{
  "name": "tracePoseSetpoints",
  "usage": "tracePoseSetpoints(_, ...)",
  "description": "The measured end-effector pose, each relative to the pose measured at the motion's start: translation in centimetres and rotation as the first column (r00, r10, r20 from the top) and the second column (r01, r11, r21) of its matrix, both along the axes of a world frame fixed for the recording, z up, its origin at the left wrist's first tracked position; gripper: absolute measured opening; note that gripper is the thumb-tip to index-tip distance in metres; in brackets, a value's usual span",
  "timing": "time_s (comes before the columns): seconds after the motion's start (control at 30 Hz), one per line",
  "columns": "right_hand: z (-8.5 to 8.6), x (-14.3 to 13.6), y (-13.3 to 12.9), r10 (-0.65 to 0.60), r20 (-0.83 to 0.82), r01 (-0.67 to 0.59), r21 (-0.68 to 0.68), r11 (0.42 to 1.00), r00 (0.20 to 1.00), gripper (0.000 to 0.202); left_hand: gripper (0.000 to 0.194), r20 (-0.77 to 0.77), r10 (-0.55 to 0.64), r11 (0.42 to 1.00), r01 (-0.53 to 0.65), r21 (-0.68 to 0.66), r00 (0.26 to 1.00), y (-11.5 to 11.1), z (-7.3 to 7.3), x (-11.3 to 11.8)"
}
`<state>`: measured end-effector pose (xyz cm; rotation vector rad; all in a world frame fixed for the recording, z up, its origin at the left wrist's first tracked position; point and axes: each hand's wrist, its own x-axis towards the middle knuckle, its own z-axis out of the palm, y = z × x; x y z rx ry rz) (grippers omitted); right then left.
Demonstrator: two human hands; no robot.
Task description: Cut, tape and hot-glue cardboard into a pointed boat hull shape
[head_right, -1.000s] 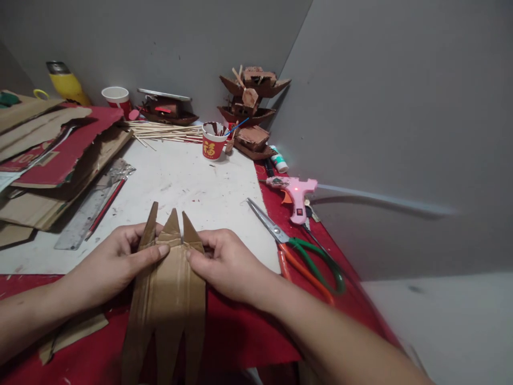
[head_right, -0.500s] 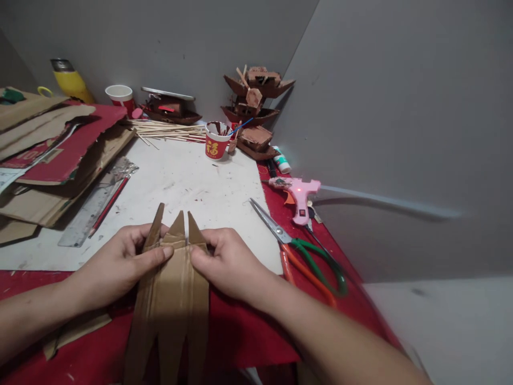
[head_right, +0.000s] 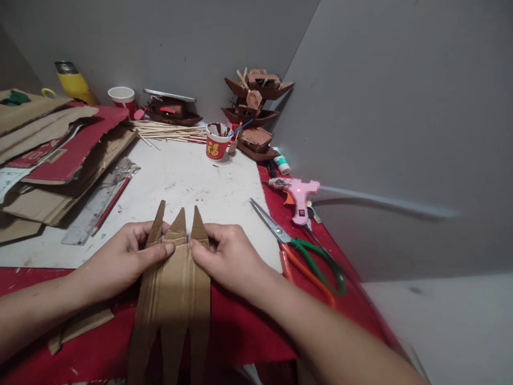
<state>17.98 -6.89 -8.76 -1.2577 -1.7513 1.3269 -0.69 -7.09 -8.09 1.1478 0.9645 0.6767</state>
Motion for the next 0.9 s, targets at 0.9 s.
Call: tracePoseSetpoints(0.9,0.8,-0.2,0.1,0.083,-0.018,-0.085,-0.181,0.980,0.996,0.014,0.010,0.029,0.052,0.999,-0.052,0.004,0.998,0.0,-0.1,-0.1)
